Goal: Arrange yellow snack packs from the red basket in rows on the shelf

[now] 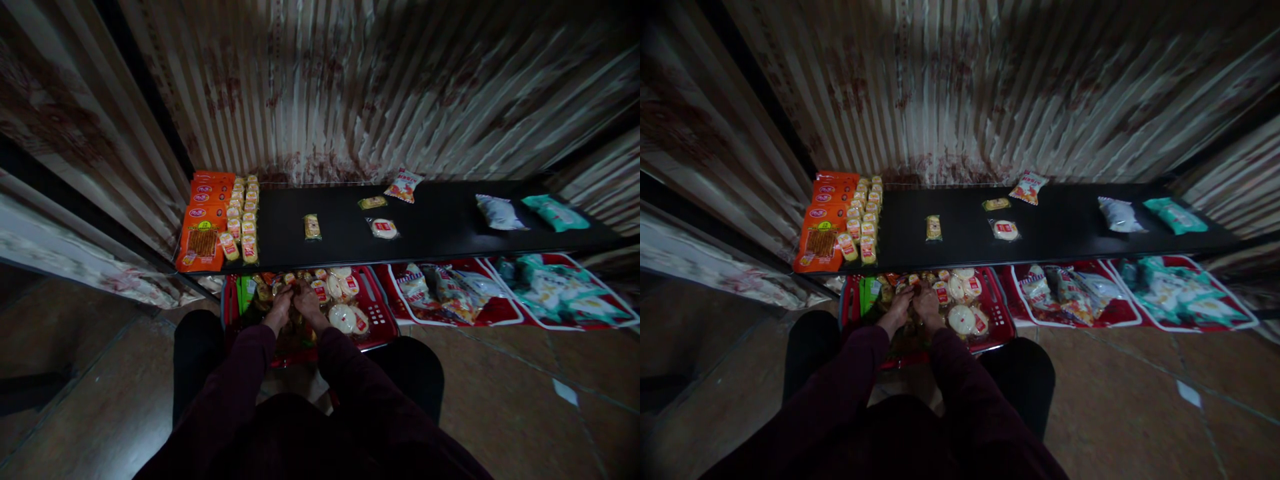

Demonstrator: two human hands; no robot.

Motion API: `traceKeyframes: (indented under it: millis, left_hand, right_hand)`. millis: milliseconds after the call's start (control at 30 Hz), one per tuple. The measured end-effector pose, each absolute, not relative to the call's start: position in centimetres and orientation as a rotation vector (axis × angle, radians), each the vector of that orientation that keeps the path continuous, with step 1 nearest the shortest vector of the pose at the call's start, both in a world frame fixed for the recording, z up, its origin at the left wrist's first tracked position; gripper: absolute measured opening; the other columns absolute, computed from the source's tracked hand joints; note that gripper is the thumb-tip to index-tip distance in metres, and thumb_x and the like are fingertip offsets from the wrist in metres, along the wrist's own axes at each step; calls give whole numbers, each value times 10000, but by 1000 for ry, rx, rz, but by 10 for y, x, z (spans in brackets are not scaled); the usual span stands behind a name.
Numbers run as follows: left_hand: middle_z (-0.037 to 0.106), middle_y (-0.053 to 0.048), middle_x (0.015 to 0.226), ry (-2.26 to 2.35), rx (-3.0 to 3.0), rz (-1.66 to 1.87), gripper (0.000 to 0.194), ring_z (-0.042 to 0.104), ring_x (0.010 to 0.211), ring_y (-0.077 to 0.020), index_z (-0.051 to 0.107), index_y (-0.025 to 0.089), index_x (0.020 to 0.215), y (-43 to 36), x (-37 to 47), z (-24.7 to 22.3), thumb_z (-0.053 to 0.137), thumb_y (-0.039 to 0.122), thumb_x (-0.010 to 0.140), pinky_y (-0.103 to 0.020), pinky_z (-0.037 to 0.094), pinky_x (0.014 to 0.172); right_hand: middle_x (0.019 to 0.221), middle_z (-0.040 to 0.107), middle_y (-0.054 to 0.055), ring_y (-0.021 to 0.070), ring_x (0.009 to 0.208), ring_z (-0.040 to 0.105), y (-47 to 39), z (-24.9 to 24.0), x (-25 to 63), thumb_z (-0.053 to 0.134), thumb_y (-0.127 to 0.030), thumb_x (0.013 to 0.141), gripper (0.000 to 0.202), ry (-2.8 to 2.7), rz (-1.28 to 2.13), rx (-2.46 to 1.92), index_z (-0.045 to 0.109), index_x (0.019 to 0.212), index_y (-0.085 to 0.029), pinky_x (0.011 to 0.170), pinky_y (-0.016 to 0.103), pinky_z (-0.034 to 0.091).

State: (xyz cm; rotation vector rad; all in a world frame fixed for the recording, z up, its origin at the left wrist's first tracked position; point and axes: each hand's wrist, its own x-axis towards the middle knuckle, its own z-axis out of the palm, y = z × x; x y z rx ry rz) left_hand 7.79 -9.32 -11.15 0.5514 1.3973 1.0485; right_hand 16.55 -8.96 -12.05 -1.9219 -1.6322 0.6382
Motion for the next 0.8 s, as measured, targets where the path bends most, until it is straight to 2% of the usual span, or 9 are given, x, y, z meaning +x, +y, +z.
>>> traceKeyframes:
  millis: [133, 333, 467, 633, 800]
  left_hand:
    - [703, -83, 1036, 1395, 492, 976, 342, 625, 1002, -186, 686, 182, 1019, -101, 73, -108, 609, 160, 687, -363, 427, 963]
    - [675, -72, 1119, 1366, 571, 1051, 455, 572, 1105, -157, 657, 185, 1091, -116, 72, -91, 498, 61, 683, -310, 389, 1002]
    - [656, -43, 1153, 1344, 678, 1111, 517, 561, 1117, -146, 613, 231, 1171, -128, 72, -74, 485, 62, 700, -289, 396, 994]
    - [641, -56, 1167, 1346, 720, 1167, 519, 573, 1081, -154, 589, 220, 1206, -141, 74, -55, 479, 76, 720, -287, 411, 979]
    - [642, -55, 1162, 1381, 765, 1176, 504, 571, 1077, -158, 592, 214, 1195, -147, 74, -47, 484, 89, 720, -290, 409, 985]
  right_hand:
    - [1040, 706, 87, 240, 1036, 632, -96, -115, 166, 492, -64, 681, 444, -1608, 665, -1925, 656, 1072, -195, 929, 349, 465]
    - [1037, 692, 108, 221, 1038, 614, -109, -101, 159, 441, -125, 780, 363, -1425, 712, -1879, 658, 1069, -162, 947, 370, 457]
    - [1034, 686, 90, 209, 995, 613, -121, -89, 155, 447, -170, 778, 374, -1312, 715, -1755, 645, 1095, -178, 934, 377, 463]
    - [1031, 680, 87, 204, 961, 607, -134, -69, 153, 444, -220, 799, 353, -1226, 686, -1670, 644, 1087, -180, 914, 368, 464]
    - [995, 684, 78, 204, 988, 588, -138, -54, 151, 445, -201, 795, 331, -1207, 673, -1646, 656, 1049, -180, 943, 376, 437]
